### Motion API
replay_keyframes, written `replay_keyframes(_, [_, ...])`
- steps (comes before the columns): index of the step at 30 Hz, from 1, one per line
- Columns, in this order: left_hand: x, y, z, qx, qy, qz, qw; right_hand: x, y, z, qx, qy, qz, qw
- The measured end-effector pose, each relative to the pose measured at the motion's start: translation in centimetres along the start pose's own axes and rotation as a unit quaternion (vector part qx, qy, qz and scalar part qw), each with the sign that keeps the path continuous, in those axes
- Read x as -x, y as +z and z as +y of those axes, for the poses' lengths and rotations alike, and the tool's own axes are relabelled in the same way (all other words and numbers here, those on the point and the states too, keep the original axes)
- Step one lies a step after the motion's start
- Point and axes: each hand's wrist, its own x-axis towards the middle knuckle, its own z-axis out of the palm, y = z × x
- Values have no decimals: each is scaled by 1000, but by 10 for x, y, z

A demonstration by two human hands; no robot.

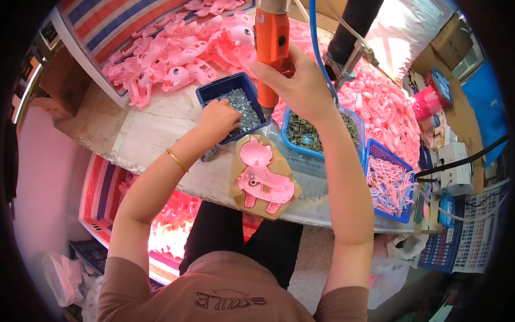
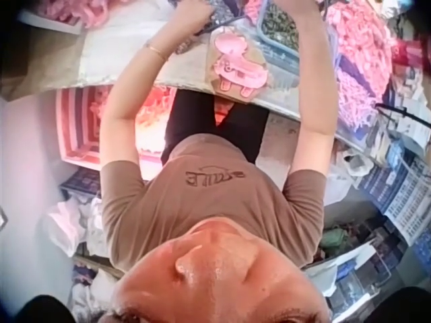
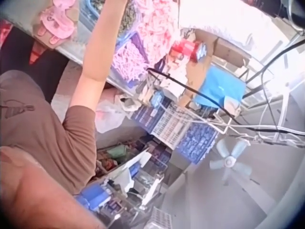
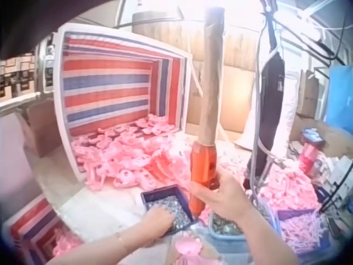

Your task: Assembling pink plastic toy components using pneumatic and electric screwdrivers at a factory workbench.

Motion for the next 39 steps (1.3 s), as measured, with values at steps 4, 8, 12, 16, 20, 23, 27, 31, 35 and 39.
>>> replay_keyframes(4, [4, -12, 4, -4, 12, -9, 1000, 4, -5, 6, -20, -2, -14, 1000])
replay_keyframes(8, [14, -19, 23, 56, 36, 57, 996, 12, 1, 14, -32, -18, -22, 999])
replay_keyframes(12, [35, -33, 53, 273, 38, 133, 952, 35, 13, -4, -155, -13, -70, 985])
replay_keyframes(16, [44, -40, 72, 371, 30, 150, 916, 58, 30, -12, -217, 7, -5, 976])
replay_keyframes(20, [48, -39, 80, 338, 65, 182, 921, 67, 39, -11, -228, -36, 33, 973])
replay_keyframes(23, [50, -37, 83, 324, 77, 179, 926, 71, 36, -8, -282, -1, 25, 959])
replay_keyframes(27, [53, -36, 89, 334, 85, 179, 921, 76, 36, -7, -296, 7, 30, 955])
replay_keyframes(31, [55, -40, 93, 344, 90, 176, 918, 79, 32, -7, -285, 2, 16, 959])
replay_keyframes(35, [61, -36, 95, 396, 70, 100, 910, 84, 28, -5, -315, 20, -13, 949])
replay_keyframes(39, [66, -45, 102, 389, 24, 15, 921, 95, 39, 2, -229, -47, 39, 971])
